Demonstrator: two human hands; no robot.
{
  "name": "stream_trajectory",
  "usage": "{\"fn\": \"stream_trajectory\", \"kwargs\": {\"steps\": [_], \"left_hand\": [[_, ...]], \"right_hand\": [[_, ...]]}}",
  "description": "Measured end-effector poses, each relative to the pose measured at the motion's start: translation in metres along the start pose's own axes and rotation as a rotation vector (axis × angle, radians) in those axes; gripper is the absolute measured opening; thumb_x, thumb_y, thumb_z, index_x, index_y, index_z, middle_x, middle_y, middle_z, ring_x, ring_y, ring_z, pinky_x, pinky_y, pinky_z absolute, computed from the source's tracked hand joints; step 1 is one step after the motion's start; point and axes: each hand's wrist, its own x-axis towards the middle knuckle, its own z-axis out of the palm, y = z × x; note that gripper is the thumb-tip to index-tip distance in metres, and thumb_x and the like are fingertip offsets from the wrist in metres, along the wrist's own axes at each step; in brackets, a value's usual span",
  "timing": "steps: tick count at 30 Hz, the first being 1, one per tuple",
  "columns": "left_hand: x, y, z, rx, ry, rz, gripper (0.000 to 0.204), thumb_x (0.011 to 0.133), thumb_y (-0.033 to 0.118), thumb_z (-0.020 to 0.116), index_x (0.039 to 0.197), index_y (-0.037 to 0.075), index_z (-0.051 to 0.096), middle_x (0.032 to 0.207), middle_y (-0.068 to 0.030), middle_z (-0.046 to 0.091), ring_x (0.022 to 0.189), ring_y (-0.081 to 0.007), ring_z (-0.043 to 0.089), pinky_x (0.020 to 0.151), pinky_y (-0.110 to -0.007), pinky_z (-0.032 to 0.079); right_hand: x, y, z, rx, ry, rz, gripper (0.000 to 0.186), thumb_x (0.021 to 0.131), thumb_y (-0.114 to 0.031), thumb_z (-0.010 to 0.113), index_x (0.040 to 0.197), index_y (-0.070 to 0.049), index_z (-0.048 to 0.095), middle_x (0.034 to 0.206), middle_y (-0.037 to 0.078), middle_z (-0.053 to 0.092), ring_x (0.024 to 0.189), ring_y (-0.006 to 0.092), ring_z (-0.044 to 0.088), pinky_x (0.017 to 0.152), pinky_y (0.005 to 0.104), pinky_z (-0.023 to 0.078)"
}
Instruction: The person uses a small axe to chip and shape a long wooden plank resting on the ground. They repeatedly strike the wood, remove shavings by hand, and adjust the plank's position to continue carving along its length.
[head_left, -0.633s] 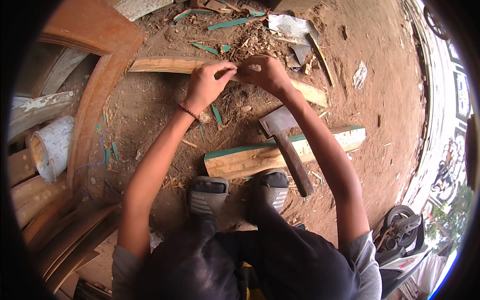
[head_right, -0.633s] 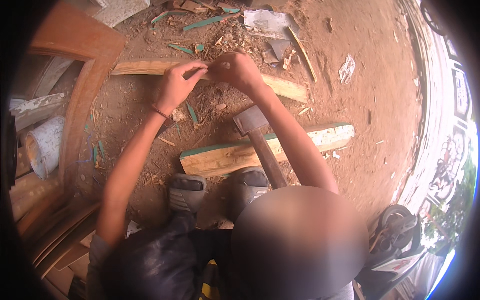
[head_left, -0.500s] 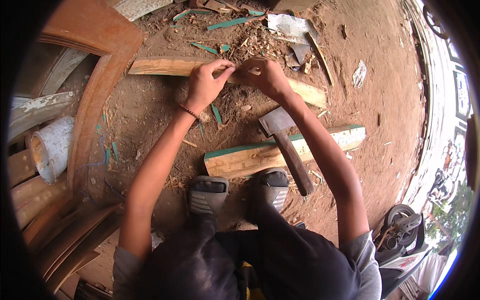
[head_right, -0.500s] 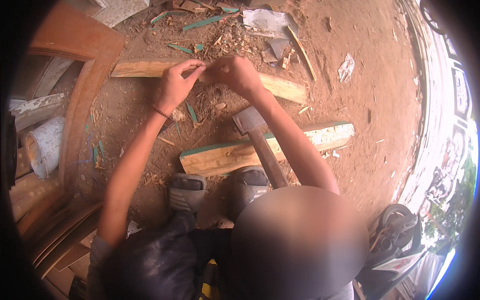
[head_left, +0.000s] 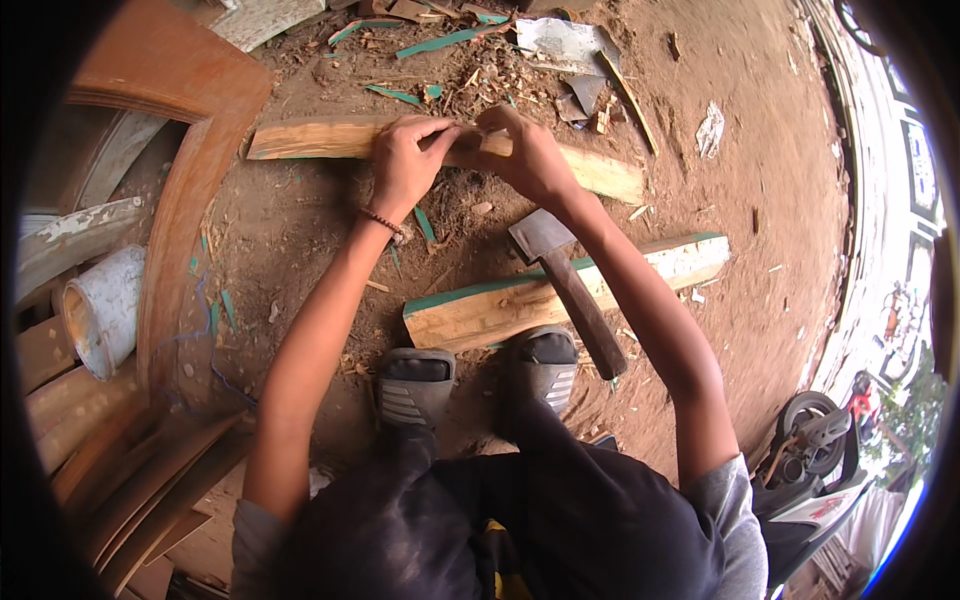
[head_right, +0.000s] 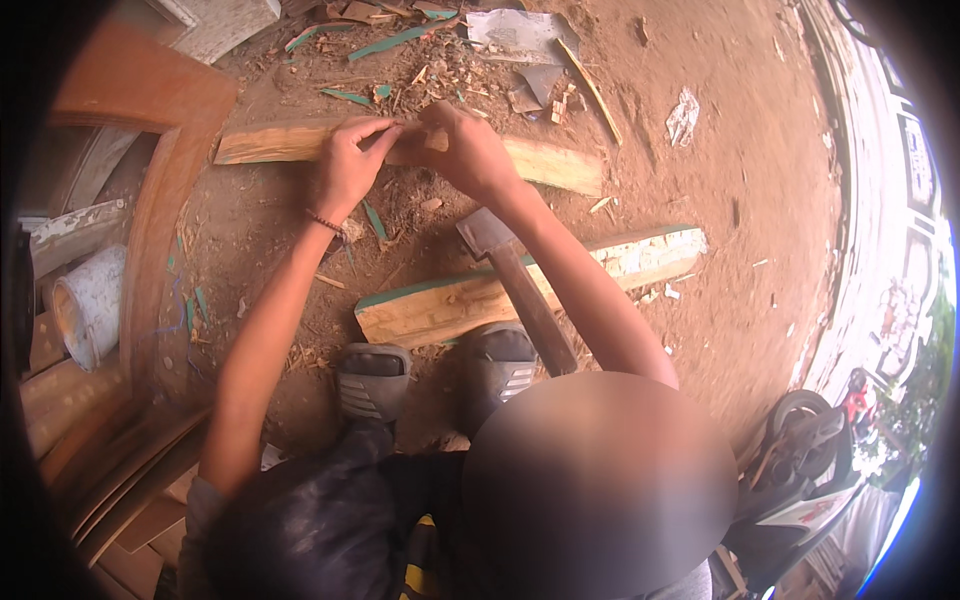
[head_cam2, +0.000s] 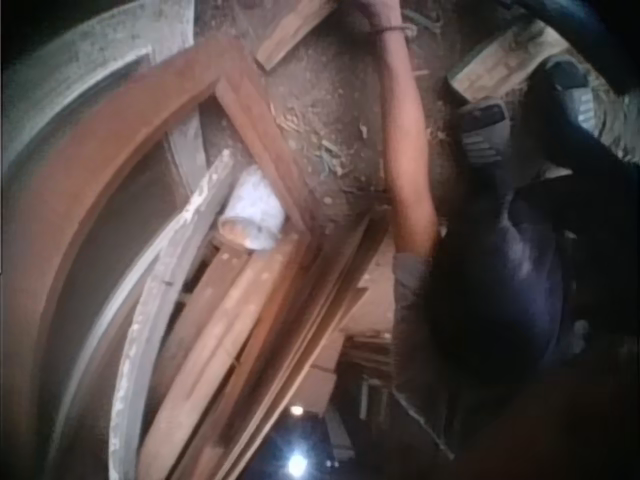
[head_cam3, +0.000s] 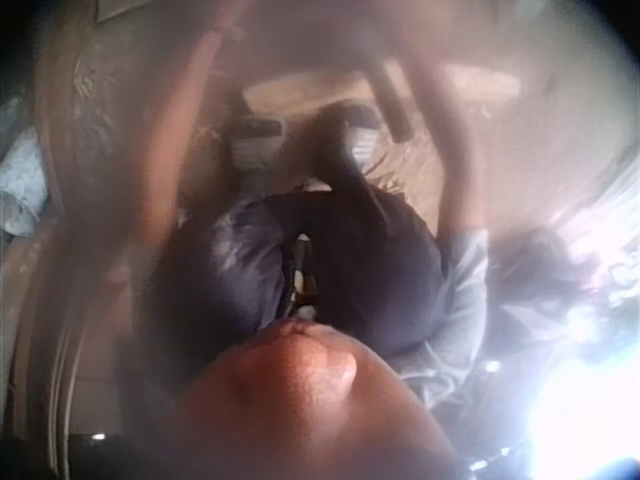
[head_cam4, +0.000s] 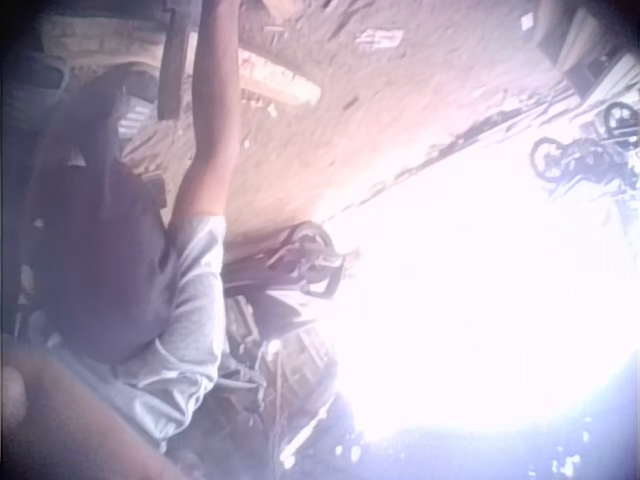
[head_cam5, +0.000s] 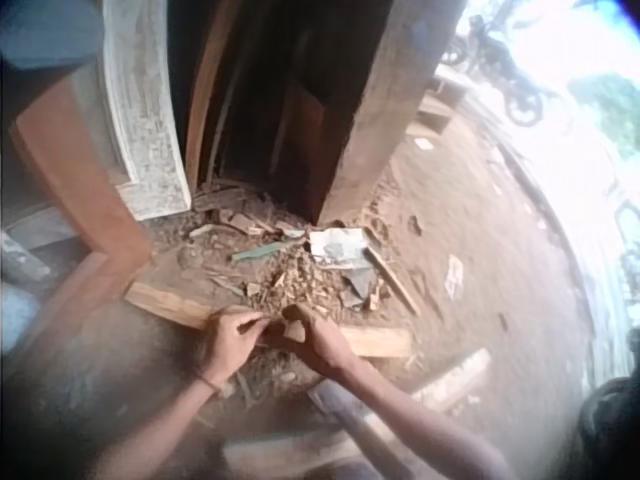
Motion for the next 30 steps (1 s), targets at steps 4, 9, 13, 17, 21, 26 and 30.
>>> {"fn": "stream_trajectory", "kwargs": {"steps": [4,9,13,17,21,26,30], "left_hand": [[0.000,-0.003,0.002,-0.015,-0.013,0.007,0.014,0.082,0.015,0.075,0.091,0.005,0.076,0.089,-0.0111,0.073,0.082,-0.0249,0.069,0.075,-0.035,0.052],[0.000,-0.005,0.002,-0.003,0.006,0.023,0.013,0.081,0.015,0.076,0.091,0.006,0.077,0.088,-0.0103,0.074,0.083,-0.0236,0.069,0.075,-0.033,0.053],[0.000,-0.006,0.001,0.016,-0.054,-0.006,0.014,0.085,0.015,0.074,0.095,0.005,0.077,0.095,-0.0083,0.075,0.091,-0.0193,0.069,0.084,-0.030,0.051],[-0.001,-0.006,0.002,0.008,-0.014,0.046,0.013,0.082,0.014,0.076,0.091,0.006,0.077,0.091,-0.0077,0.075,0.088,-0.0209,0.068,0.080,-0.031,0.052],[-0.001,-0.008,0.002,0.037,-0.021,0.073,0.012,0.080,0.013,0.077,0.089,0.005,0.077,0.090,-0.0073,0.075,0.088,-0.0217,0.068,0.081,-0.032,0.053],[0.000,-0.016,0.000,-0.015,-0.034,0.182,0.012,0.080,0.011,0.077,0.090,0.004,0.077,0.093,-0.0070,0.074,0.090,-0.0215,0.067,0.083,-0.033,0.052],[-0.001,-0.020,0.000,-0.012,-0.043,0.214,0.012,0.080,0.010,0.076,0.091,0.004,0.076,0.094,-0.0072,0.074,0.090,-0.0210,0.066,0.084,-0.033,0.052]], "right_hand": [[-0.057,-0.025,-0.044,-0.386,-0.070,0.210,0.053,0.079,-0.039,0.078,0.094,0.008,0.059,0.094,0.025,0.063,0.096,0.0372,0.064,0.084,0.0468,0.050],[-0.143,-0.040,-0.061,-0.440,-0.399,0.663,0.073,0.078,-0.060,0.073,0.091,0.011,0.062,0.085,0.032,0.066,0.085,0.0410,0.069,0.074,0.0456,0.055],[-0.165,-0.026,-0.056,0.111,-0.553,0.982,0.058,0.086,-0.051,0.070,0.095,0.006,0.059,0.082,0.023,0.068,0.072,0.0302,0.070,0.065,0.0398,0.057],[-0.161,-0.014,-0.040,1.153,-0.420,1.086,0.042,0.095,-0.039,0.063,0.102,0.001,0.055,0.078,0.012,0.065,0.065,0.0219,0.068,0.055,0.0334,0.056],[-0.141,-0.018,-0.018,1.811,-0.267,1.112,0.038,0.097,-0.033,0.060,0.111,0.001,0.051,0.081,0.008,0.060,0.062,0.0146,0.057,0.057,0.0274,0.050],[-0.148,-0.070,-0.038,0.967,-0.239,1.142,0.026,0.096,-0.024,0.062,0.104,-0.004,0.049,0.069,0.005,0.055,0.048,0.0122,0.053,0.041,0.0263,0.044],[-0.144,-0.110,-0.051,0.629,-0.268,0.895,0.029,0.096,-0.025,0.059,0.104,0.002,0.050,0.062,0.007,0.056,0.050,0.0148,0.055,0.046,0.0326,0.045]]}}
